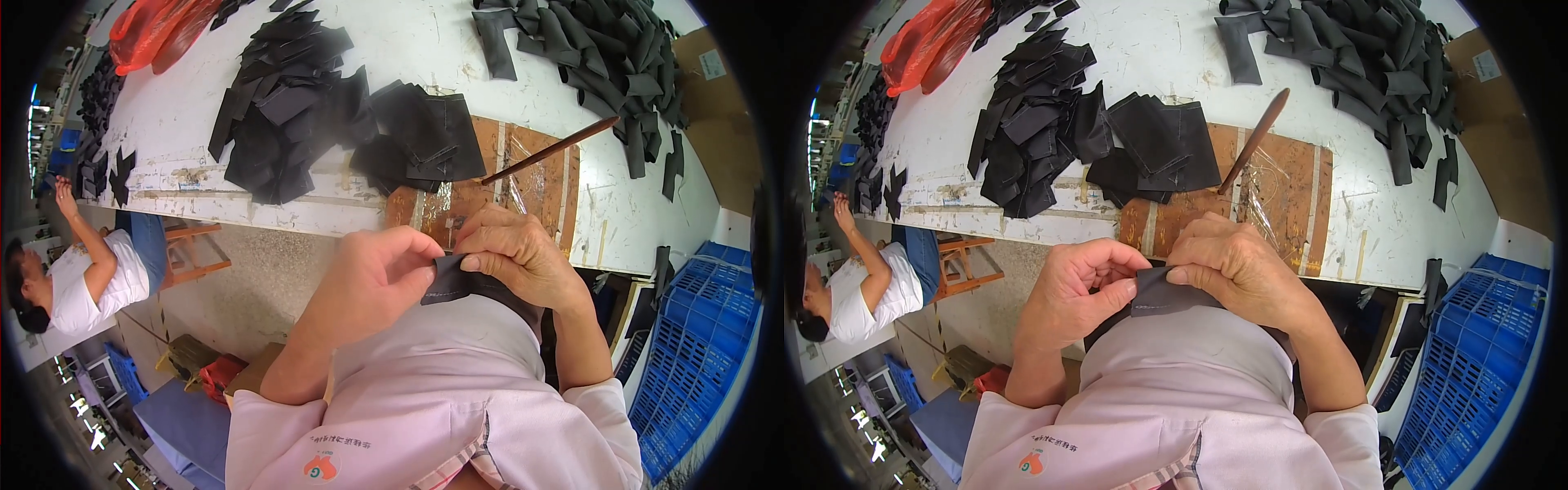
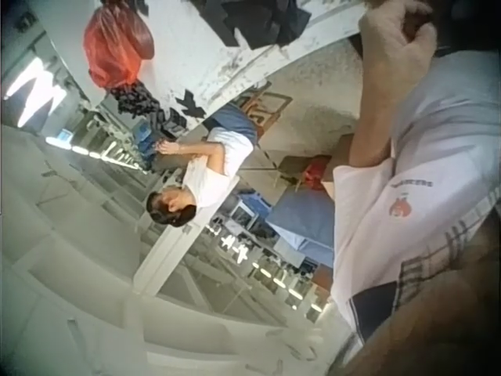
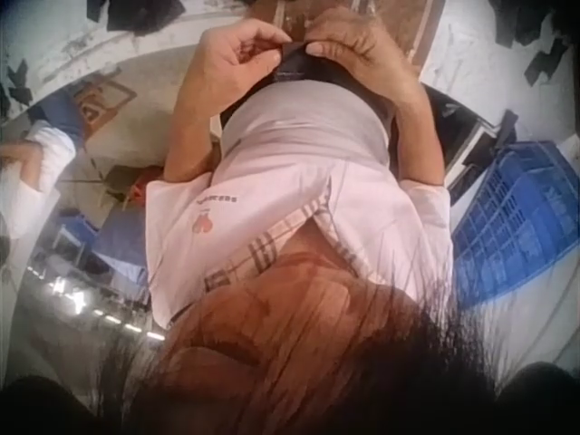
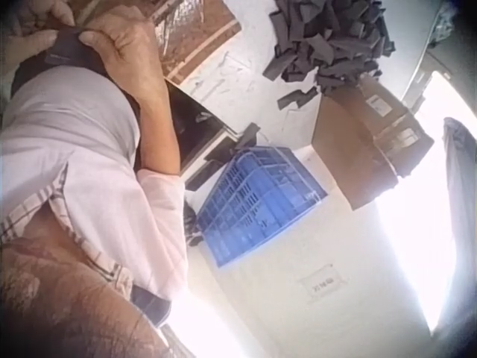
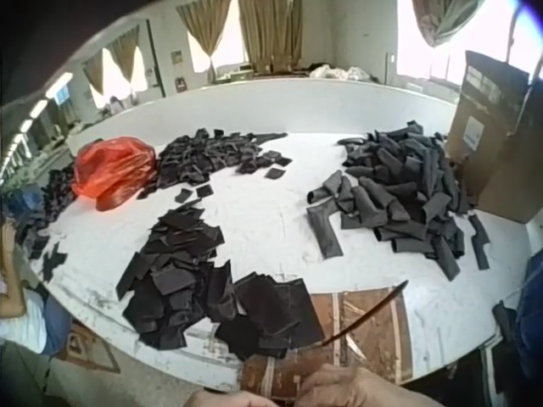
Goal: Manually assembling or folding black rubber strips using a wooden stick and base on a manufacturing work table.
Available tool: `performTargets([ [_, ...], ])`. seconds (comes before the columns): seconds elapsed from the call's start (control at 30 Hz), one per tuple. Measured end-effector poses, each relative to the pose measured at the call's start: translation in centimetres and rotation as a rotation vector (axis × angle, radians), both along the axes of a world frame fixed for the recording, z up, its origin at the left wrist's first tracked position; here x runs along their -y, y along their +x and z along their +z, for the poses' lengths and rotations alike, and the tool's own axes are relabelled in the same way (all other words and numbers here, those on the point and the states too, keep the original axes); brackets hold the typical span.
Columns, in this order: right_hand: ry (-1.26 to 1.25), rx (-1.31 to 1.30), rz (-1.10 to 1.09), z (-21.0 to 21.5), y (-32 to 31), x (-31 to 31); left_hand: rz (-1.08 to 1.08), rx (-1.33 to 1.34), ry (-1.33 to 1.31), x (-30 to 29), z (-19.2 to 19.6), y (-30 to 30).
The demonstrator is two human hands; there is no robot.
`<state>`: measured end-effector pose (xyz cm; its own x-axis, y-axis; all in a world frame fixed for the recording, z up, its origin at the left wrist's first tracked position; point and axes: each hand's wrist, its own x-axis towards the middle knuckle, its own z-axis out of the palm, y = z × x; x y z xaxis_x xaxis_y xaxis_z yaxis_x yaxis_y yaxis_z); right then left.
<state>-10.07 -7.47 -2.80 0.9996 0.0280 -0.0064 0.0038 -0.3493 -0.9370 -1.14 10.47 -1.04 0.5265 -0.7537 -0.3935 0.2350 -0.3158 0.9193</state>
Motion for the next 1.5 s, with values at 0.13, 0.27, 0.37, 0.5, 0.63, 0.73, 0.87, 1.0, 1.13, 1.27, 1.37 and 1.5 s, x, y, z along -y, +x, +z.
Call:
performTargets([
  [0.13, -0.066, 0.037, -0.015, 0.1, 0.0, -0.1, -0.026, 0.181, 0.143, 0.5, -0.2, -0.4],
  [0.27, -0.349, 0.195, -0.215, 0.3, 0.0, -0.8, 0.027, 0.228, 0.026, 0.8, -1.5, -1.1],
  [0.37, -0.704, 0.423, -0.53, 0.7, -0.7, -2.0, 0.19, 0.153, -0.068, 1.3, -1.2, -2.2],
  [0.5, -0.201, 0.281, -0.38, 1.2, -1.7, -2.9, 0.221, 0.383, -0.225, 2.9, -1.0, -3.2],
  [0.63, -0.175, 0.27, -0.391, 0.8, -1.2, -2.6, 0.261, 0.701, -0.158, 3.7, -2.0, -3.7],
  [0.73, -0.561, 0.426, -0.416, -0.1, -0.6, -3.0, 0.391, 1.04, -0.158, 4.1, -3.1, -3.8],
  [0.87, -0.715, 0.408, -0.431, -0.8, -0.3, -3.3, 0.545, 0.63, -0.174, 4.6, -3.2, -3.7],
  [1.0, -0.486, 0.394, -0.576, -1.9, -0.2, -2.9, 0.534, -0.376, -0.336, 4.3, -2.0, -1.6],
  [1.13, 0.567, -0.064, -0.463, -1.2, -1.1, -1.6, 0.248, -0.848, -0.57, 3.3, -1.6, -0.7],
  [1.27, 1.321, -0.309, -0.43, -1.4, -1.5, -1.6, 0.375, -0.052, -0.274, 4.4, -2.0, -2.2],
  [1.37, 1.367, -0.233, -0.307, -1.4, -1.0, -2.1, 0.526, 0.415, -0.189, 5.2, -3.3, -2.5],
  [1.5, 1.012, -0.157, -0.308, -1.0, -0.2, -1.9, 0.575, 0.302, -0.259, 6.2, -2.8, -2.3],
])
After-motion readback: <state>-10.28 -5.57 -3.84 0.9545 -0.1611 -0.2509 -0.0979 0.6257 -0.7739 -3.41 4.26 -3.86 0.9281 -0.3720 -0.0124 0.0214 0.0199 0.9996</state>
